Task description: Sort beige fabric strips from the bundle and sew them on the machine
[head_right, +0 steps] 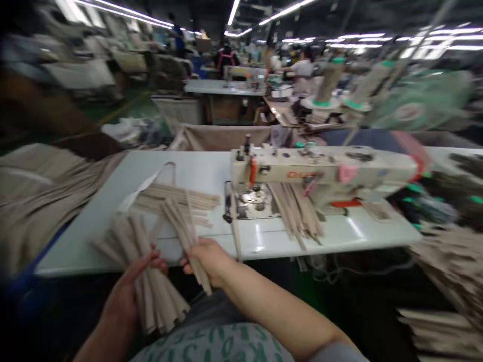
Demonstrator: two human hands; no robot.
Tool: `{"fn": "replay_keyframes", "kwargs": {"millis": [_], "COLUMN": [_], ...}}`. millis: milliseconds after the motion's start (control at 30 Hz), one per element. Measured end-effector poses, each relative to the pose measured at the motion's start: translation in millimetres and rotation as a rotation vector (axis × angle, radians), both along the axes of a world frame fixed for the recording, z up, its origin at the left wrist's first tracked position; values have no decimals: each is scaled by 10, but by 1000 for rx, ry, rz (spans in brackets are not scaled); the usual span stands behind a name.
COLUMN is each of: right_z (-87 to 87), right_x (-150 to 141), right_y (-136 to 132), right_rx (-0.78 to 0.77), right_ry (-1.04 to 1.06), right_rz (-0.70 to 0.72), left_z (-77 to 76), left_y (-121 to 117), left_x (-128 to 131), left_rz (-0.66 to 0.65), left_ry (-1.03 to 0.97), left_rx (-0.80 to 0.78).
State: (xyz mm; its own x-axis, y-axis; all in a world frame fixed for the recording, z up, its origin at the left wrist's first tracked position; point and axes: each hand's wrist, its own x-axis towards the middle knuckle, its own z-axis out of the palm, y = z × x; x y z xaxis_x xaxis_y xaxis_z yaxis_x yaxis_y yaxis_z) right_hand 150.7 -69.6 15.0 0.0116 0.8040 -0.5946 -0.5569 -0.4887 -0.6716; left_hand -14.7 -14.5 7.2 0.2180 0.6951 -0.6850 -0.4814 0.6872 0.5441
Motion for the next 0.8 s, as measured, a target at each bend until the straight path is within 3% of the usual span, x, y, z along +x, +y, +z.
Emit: {"fn": "replay_keyframes", "kwargs": {"millis": [200, 600, 800], "right_z": [-1, -44, -72], "right_x": [-49, -196, -219], "right_y": [-25, -90, -84], "right_rx": [44, 173, 185], "right_ry": [-112, -223, -305], "right_rz": [28, 20, 13], "left_z": [-74, -133, -131], "left_y": [-3, -116, -116], "left_x": [-65, -31, -19], "left_rz": [59, -111, -80], "left_ry": [-98, -205, -177], "left_rx": [22, 11, -7]}}
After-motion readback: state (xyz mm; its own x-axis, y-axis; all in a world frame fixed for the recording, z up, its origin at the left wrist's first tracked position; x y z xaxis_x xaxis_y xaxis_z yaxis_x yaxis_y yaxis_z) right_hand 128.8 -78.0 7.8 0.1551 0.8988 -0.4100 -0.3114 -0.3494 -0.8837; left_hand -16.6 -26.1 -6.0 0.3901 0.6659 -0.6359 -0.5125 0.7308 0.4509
